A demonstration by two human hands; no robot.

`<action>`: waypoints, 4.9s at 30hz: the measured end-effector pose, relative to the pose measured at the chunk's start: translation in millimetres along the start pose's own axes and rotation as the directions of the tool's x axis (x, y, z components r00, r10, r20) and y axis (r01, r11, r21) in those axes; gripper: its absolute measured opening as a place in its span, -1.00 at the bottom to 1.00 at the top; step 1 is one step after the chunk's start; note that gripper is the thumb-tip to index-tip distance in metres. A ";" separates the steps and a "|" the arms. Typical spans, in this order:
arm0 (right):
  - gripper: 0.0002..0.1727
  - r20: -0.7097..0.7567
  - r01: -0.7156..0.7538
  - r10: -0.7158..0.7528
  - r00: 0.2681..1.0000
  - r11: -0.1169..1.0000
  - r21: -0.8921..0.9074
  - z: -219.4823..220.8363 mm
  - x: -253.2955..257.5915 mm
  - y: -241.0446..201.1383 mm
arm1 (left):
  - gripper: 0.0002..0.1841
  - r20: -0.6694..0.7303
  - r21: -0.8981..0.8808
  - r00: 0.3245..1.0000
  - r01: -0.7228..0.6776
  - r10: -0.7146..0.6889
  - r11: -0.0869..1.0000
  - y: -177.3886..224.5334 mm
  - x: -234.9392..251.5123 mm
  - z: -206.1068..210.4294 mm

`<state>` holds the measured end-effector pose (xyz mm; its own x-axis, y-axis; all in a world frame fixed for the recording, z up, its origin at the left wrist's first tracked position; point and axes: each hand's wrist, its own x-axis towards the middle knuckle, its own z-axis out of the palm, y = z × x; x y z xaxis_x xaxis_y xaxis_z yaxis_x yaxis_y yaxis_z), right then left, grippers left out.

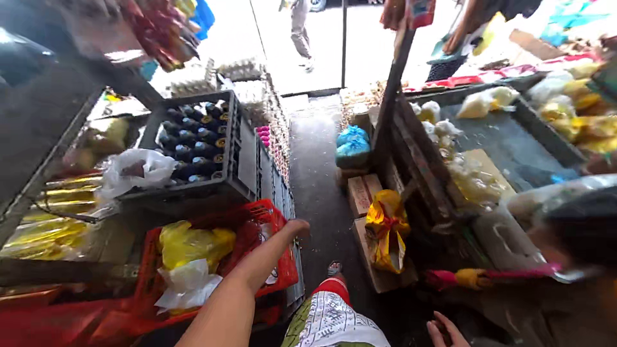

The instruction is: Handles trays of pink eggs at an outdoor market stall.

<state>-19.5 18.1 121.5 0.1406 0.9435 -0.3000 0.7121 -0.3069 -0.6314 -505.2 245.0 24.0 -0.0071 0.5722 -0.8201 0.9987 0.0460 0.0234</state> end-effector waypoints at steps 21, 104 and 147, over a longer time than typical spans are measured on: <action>-0.38 0.782 0.556 -0.094 0.617 0.755 -0.348 145.3 372.2 -317.4 | -0.24 -0.066 -0.436 0.995 0.042 -0.079 0.899 -104.3 -1.8 -85.6; -0.70 0.808 -0.681 -0.487 -0.333 0.716 0.151 561.9 880.0 -904.5 | -0.56 0.367 -0.306 0.550 -0.690 -0.751 -0.655 -301.7 303.9 -440.7; -0.31 0.952 0.753 0.176 -0.251 -0.583 0.306 755.2 939.3 -1300.1 | -0.35 0.791 -0.481 -0.077 -0.691 -0.607 -0.539 -528.4 458.5 -639.0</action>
<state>-1332.7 1209.0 120.5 -0.5645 -0.4096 -0.7166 -0.5200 0.8507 -0.0767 -1068.9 1006.3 1.1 -0.5655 -0.7194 -0.4034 -0.5582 -0.0263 0.8293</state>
